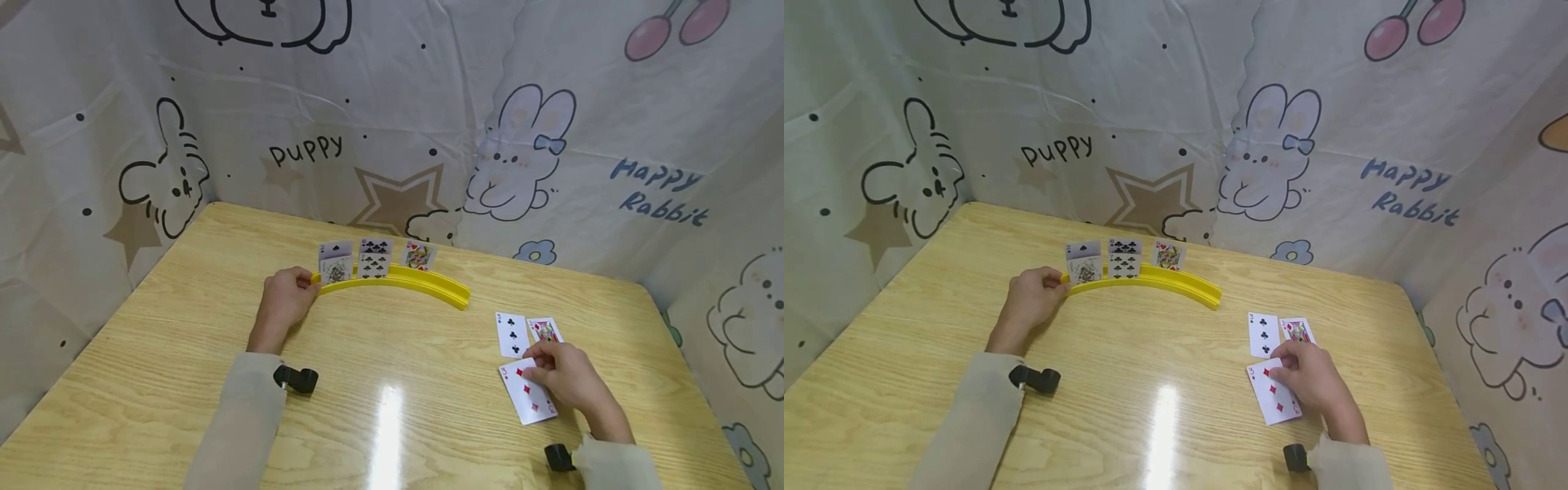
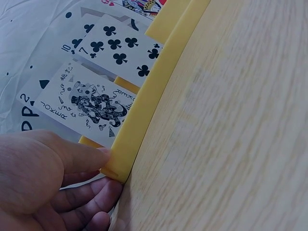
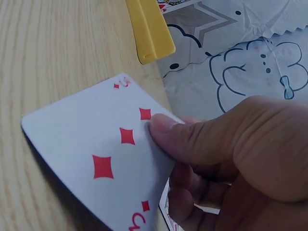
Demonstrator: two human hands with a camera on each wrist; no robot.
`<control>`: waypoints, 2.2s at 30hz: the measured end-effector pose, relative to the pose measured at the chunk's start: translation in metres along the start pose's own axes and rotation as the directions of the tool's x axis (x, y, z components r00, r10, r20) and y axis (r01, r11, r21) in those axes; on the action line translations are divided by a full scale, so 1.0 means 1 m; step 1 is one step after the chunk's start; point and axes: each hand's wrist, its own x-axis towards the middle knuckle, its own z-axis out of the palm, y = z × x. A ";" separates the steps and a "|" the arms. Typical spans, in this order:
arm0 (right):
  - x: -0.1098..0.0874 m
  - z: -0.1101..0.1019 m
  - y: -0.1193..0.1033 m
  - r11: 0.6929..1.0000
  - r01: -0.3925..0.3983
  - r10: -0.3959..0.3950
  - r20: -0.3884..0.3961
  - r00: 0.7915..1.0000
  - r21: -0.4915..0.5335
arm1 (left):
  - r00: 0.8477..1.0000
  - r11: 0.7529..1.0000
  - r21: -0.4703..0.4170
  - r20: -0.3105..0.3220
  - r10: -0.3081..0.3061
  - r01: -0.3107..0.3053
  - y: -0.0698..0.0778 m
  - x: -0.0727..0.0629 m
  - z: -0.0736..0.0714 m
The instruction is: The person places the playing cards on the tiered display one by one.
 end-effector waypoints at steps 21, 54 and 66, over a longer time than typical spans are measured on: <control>0.014 -0.012 -0.025 0.986 0.101 -0.082 -0.140 0.987 0.135 | 1.000 1.000 -0.015 -0.002 -0.024 0.024 0.003 0.001 -0.002; 0.045 0.002 -0.056 0.975 0.159 -0.108 -0.292 0.950 0.158 | 1.000 1.000 -0.012 -0.003 -0.018 0.018 0.003 -0.002 0.000; 0.061 0.012 -0.067 0.968 0.157 -0.097 -0.287 0.953 0.195 | 1.000 1.000 -0.007 0.000 -0.023 0.023 0.002 -0.002 -0.001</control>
